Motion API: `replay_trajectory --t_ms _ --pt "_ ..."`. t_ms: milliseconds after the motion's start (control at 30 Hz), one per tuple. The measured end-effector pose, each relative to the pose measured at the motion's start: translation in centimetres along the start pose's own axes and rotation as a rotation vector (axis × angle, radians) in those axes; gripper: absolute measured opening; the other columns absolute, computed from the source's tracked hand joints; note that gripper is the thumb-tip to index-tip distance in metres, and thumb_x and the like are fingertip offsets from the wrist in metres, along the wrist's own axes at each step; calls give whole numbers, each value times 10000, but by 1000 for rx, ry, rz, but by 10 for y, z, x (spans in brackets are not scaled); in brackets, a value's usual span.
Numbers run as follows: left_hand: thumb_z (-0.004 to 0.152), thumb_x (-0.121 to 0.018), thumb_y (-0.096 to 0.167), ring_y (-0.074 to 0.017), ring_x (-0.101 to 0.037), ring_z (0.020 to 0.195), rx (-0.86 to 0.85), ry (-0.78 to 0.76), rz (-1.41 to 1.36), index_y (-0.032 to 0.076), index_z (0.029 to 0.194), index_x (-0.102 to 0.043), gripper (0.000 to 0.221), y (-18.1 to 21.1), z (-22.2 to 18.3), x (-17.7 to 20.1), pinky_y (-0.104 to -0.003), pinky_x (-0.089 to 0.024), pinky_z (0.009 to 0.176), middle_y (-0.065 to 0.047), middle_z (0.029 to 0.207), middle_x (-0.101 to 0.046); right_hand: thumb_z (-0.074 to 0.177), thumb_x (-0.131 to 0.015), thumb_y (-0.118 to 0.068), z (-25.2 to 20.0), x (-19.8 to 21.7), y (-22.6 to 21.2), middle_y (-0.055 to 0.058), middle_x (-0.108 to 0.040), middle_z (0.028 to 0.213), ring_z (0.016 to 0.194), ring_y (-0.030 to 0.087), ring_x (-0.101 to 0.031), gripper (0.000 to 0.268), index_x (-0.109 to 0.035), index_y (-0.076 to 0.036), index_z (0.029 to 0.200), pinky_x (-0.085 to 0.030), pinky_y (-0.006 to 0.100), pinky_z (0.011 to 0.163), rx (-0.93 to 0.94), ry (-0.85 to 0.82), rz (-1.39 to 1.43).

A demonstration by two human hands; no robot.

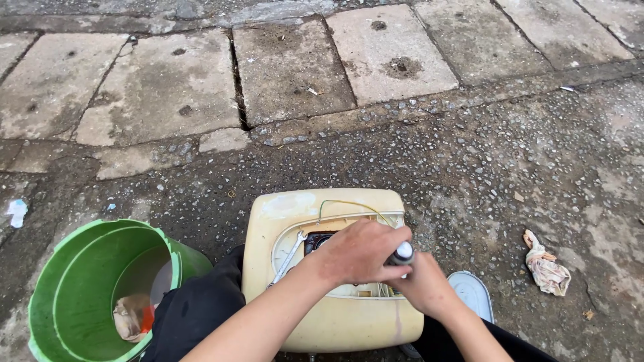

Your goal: Reassembling the internal components and wiring of a household appliance on an outdoor paved surface.

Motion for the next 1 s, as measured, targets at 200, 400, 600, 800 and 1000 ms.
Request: replay_trajectory --t_ms 200,400,600,800,1000 --pt "817 -610 601 -380 -743 783 72 28 51 91 956 -626 528 9 -5 -21 -467 -592 717 -163 755 -699 660 -708 -192 -3 9 2 70 -709 697 645 253 -606 110 -728 -138 753 -441 367 655 88 24 24" --pt "811 -699 456 -346 -753 782 56 18 13 171 981 -623 341 9 2 -11 -447 -600 741 -103 743 -718 648 -651 -49 -2 19 1 67 -754 742 673 251 -637 243 -780 -157 824 -457 363 667 181 52 45" --pt "764 -733 235 -86 -650 666 319 286 -478 221 878 -696 121 22 -5 45 -276 -514 662 77 732 -750 725 -779 -63 -9 36 -11 9 -822 968 845 122 -764 588 -742 -236 1285 -557 288 859 295 268 171" --pt "868 -746 175 -135 -736 882 229 585 -842 97 1015 -709 171 13 -8 45 -262 -600 760 -54 995 -777 815 -864 32 -48 115 -69 68 -777 1050 948 148 -704 439 -735 -43 1228 -582 292 904 548 772 106" --pt "937 -664 196 -242 -714 922 276 477 -1722 59 1049 -588 192 0 -14 2 -458 -645 847 -164 950 -713 901 -804 4 -80 131 -93 64 -779 971 745 214 -656 257 -746 38 1149 -573 321 719 769 821 -121"
Point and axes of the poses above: each hand's wrist, its own z-axis towards the middle knuckle, its own x-axis out of the back of the hand, y = z × x, the point moved 3 cm from there along z, towards the middle knuckle
